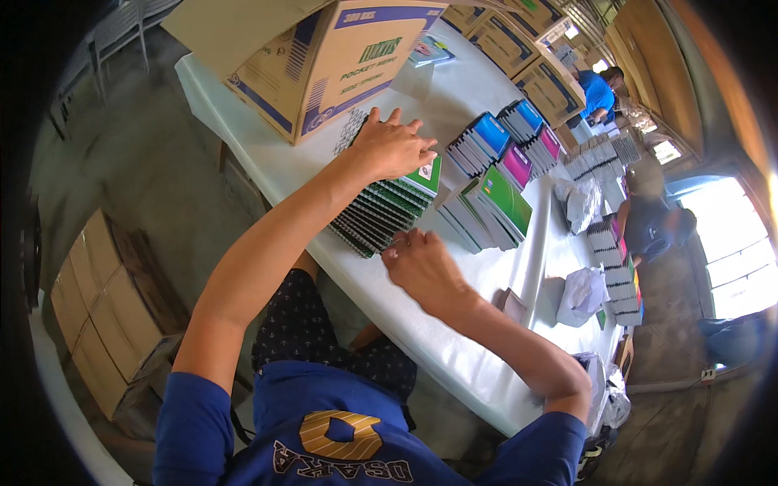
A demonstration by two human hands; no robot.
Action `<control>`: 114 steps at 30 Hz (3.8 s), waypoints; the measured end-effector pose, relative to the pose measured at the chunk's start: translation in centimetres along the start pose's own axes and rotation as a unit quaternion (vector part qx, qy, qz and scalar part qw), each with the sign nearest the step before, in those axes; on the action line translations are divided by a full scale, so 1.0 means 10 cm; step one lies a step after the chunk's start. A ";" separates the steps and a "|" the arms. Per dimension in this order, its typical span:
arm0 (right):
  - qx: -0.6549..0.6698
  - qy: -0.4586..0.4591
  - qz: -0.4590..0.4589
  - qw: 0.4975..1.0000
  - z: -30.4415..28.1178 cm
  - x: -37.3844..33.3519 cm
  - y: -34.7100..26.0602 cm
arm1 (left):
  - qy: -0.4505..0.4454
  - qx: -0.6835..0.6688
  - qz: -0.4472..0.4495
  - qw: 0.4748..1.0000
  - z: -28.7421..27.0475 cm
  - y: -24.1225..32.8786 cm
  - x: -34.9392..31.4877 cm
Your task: The person aligns stacks of notebooks on a table, trims the wire of the spiral binding with pliers, and places the notebooks into a cardboard box.
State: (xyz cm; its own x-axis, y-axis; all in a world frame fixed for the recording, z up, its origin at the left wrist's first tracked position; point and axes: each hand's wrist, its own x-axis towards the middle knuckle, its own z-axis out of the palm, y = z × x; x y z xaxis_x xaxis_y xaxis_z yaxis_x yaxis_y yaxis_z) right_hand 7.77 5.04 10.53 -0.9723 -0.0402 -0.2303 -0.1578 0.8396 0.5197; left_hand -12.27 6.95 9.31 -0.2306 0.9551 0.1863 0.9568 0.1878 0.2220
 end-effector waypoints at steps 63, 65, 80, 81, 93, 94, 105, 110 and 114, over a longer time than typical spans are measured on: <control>-0.042 0.141 -0.169 0.975 -0.19 0.02 0.47 | 0.052 -0.001 0.008 0.999 0.08 0.02 -0.03; -0.063 0.130 -0.170 0.975 -0.12 0.03 0.46 | 0.051 0.002 0.008 0.999 0.07 0.03 -0.02; -0.070 0.063 -0.023 0.995 -0.18 -0.12 0.30 | 0.030 0.013 0.014 0.999 0.05 0.06 -0.01; -0.073 0.101 -0.042 0.991 -0.19 -0.14 0.35 | 0.030 0.013 0.015 0.999 0.05 0.05 -0.02; -0.014 -0.185 0.056 0.981 -0.15 -0.02 0.07 | 0.040 0.003 0.007 0.999 0.06 0.01 -0.02; -0.023 -0.199 0.072 0.977 -0.15 -0.01 0.05 | 0.036 -0.001 0.006 0.999 0.05 0.02 -0.02; -0.123 0.103 -0.117 0.980 -0.25 -0.09 0.50 | 0.028 -0.006 0.004 1.000 0.02 0.03 -0.05; -0.129 0.078 -0.098 0.984 -0.18 -0.11 0.43 | 0.023 0.006 0.007 1.000 0.00 0.05 -0.04; -0.118 0.089 -0.128 0.981 -0.28 -0.08 0.44 | 0.026 0.001 0.004 1.000 0.01 0.03 -0.06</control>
State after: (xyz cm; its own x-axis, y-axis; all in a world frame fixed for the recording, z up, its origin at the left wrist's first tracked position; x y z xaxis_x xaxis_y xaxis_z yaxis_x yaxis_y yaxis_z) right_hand 7.32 7.28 15.31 -0.9069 -0.3451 -0.2416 -0.4158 0.6413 0.6448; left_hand -11.81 6.50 9.16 -0.2312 0.9435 0.2374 0.9590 0.1800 0.2188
